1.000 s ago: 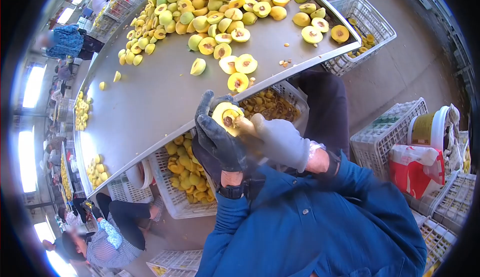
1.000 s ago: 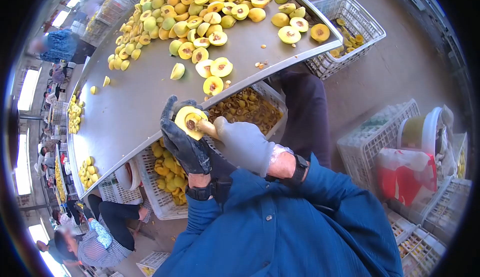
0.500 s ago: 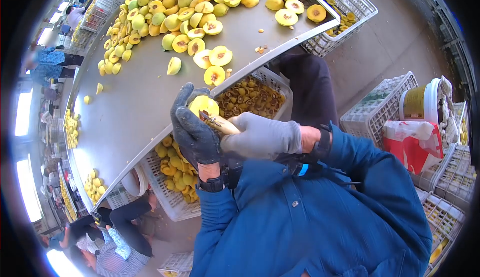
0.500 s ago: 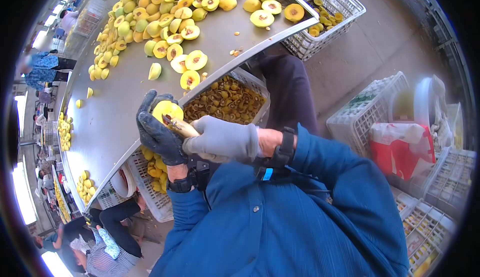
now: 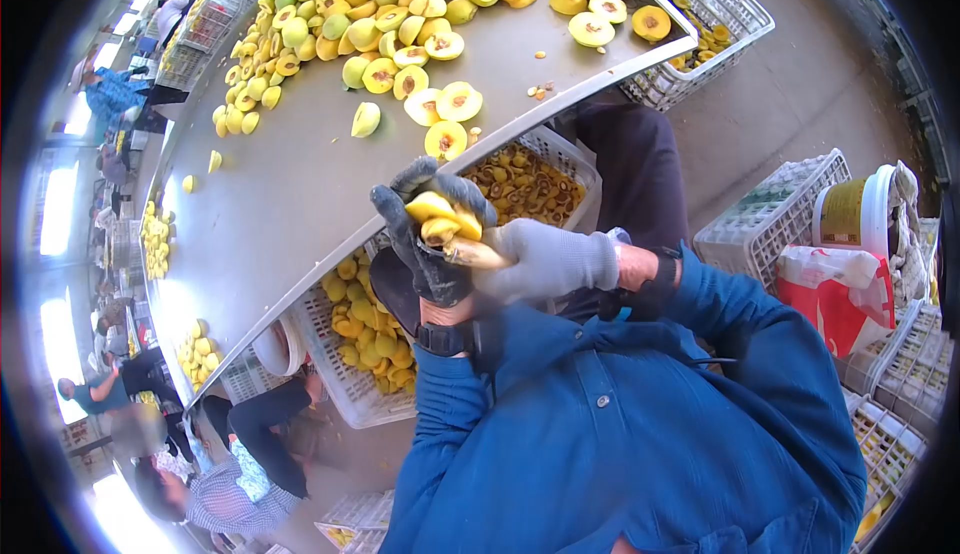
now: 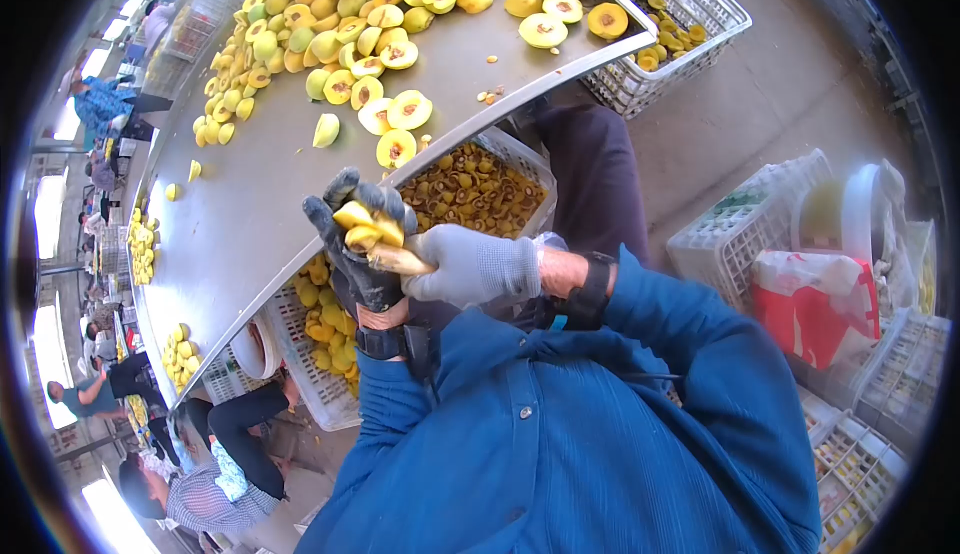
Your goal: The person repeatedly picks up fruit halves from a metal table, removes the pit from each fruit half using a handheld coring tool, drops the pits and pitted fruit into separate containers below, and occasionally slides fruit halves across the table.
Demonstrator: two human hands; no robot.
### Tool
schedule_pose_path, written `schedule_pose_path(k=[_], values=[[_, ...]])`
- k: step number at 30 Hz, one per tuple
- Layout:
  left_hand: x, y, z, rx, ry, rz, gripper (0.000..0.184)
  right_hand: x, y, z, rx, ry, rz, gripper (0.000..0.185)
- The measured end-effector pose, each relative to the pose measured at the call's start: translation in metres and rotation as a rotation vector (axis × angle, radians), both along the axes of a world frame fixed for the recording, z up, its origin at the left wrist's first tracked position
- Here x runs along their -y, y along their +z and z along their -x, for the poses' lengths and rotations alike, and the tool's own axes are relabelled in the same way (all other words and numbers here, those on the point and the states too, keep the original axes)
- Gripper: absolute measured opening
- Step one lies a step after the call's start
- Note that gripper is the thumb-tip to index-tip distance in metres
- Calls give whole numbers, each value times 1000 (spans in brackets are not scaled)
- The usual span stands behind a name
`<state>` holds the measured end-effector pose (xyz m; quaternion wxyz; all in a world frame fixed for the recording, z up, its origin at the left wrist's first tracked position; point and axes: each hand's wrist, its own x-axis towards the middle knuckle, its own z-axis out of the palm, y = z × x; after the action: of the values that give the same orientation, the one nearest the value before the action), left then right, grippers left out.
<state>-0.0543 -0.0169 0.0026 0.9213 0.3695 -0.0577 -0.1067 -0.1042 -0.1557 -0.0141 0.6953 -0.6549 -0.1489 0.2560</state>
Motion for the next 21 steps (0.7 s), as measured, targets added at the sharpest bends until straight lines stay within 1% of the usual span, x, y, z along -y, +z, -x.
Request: schedule_pose_path(k=[1, 2, 3, 4, 5, 6, 7, 8, 11, 12, 15, 16, 17, 18, 19, 21], values=[[3, 3, 0, -36, 105, -106, 56, 1, -5, -4, 175, -70, 129, 25], [6, 0, 0, 35, 244, -288, 57, 2, -7, -8, 355, -136, 257, 25], [-1, -2, 1, 131, 315, -509, 58, 2, -11, -12, 535, -199, 379, 25], [-7, -3, 3, 212, 400, -734, 59, 1, -23, -16, 495, -255, 384, 26], [-16, -10, 2, 253, 446, -804, 59, -3, -51, -20, 532, -341, 536, 26], [-24, -18, 1, 291, 495, -875, 59, 2, -71, -23, 592, -297, 713, 25], [-31, -18, 0, 216, 494, -754, 60, 9, -89, -26, 537, -176, 914, 23], [-38, -18, -3, 145, 490, -629, 60, 14, -114, -26, 479, -116, 972, 25], [-64, -23, -11, -74, 485, -250, 63, 16, -120, -21, 396, -148, 927, 23], [-78, -38, -17, -35, 512, -275, 67, 14, -116, -21, 351, -138, 910, 26], [-112, -54, -20, -131, 652, -358, 64, 8, -116, -21, 327, -104, 916, 27], [-125, -62, -20, -95, 745, -447, 64, 7, -119, -19, 313, -100, 919, 27], [-159, -78, -11, 65, 750, -848, 52, 8, -121, -17, 292, -64, 930, 28], [-193, -94, -2, 214, 821, -1348, 40, 9, -130, -19, 266, -57, 927, 28], [-226, -110, 7, 349, 951, -1727, 28, 10, -138, -13, 229, -44, 918, 28], [-339, -219, 8, -81, 991, -1363, 37, 15, -137, -9, 194, -3, 917, 28]])
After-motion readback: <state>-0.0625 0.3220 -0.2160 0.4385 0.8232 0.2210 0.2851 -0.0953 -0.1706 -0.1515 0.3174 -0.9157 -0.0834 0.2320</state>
